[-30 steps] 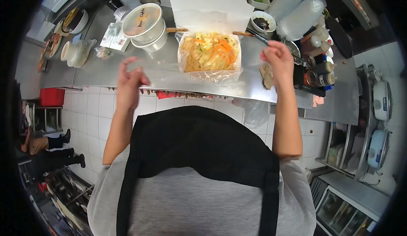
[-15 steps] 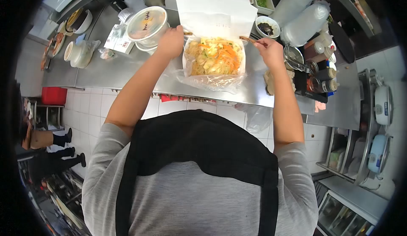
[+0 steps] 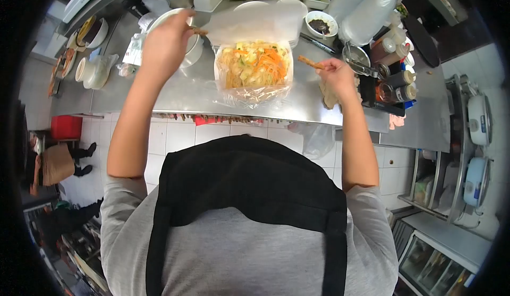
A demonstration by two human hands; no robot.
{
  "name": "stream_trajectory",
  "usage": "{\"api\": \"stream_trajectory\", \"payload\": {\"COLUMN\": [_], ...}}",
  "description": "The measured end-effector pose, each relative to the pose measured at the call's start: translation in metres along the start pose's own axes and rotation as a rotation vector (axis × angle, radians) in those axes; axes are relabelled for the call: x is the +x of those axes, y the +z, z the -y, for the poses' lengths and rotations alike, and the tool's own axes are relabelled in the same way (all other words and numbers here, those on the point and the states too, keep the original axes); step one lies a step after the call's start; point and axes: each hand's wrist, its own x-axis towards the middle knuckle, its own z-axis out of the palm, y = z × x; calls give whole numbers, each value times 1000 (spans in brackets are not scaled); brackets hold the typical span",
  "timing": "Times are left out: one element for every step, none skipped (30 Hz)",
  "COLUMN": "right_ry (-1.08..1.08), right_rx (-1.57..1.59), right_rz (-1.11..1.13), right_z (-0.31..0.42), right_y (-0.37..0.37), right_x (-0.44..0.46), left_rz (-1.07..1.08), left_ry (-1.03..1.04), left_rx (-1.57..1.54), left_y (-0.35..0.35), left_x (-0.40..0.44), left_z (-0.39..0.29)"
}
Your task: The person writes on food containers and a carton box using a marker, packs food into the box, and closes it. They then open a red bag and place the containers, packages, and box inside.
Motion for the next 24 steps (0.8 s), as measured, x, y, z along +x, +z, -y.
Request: {"api": "stream_trajectory", "payload": {"right_ry": [-61,-129,-205,-219,-237,-258,-263,-304,-343,-379,-368,-355,-343,-335,-345,-355,-363,-387,-409,-428,-447,-461,-471,-477], "right_rx": [-157,-310,-367,-403,-438,-478,-533,-549,-565,-579,-602,-605,-608,-611,-614,-614,-610,-575,-540,-505,-490,-483,-478,-475], "right_rz": [-38,-74,-84,-93,-107,-123,-109,-127,-145,-167,-144,-126,-109,-94,-112,-131,-152,-189,-226,-263,-281,-281,-279,-274], "right_z": [-6,-9,-8,-16,-29,-35,-30,-30,-32,-31,-30,-31,-34,-35,-35,-34,-34,-37,-42,-47,-47,-48,-49,-51], "right_y": [10,20,27,35,41,46,48,50,52,54,53,54,54,55,56,57,59,62,65,67,68,68,67,67], "right_x": [-8,-17,-28,-32,-32,-33,-37,-38,-38,-38,-38,-38,-37,-35,-35,-38,-41,-42,-43,-45,-47,-45,-46,-49], "left_rz": [-69,-138,-206,-205,-210,-221,-206,-196,-177,-237,-291,-346,-400,-398,-397,-277,-155,-153,-150,-146,-118,-89,-55,-60], "left_ry": [-26,-54,-81,-174,-262,-353,-436,-515,-612,-482,-350,-230,-110,-62,-12,-126,-238,-219,-199,-179,-181,-185,-192,-228], "left_rx": [-11,-16,-17,-36,-55,-76,-164,-255,-371,-262,-155,-112,-67,-58,-47,-101,-155,-123,-92,-62,-70,-80,-93,-93], "left_y": [-11,-22,-31,-30,-20,-8,9,25,37,43,49,46,38,36,33,25,21,30,47,57,58,59,62,63], "left_x": [-14,-30,-44,-61,-81,-101,-115,-122,-123,-116,-108,-90,-66,-43,-21,-2,15,29,42,52,60,66,71,76], "left_z": [-3,-1,2,8,16,19,19,16,8,4,0,-8,-16,-16,-11,-6,2,17,35,48,51,54,57,59]}}
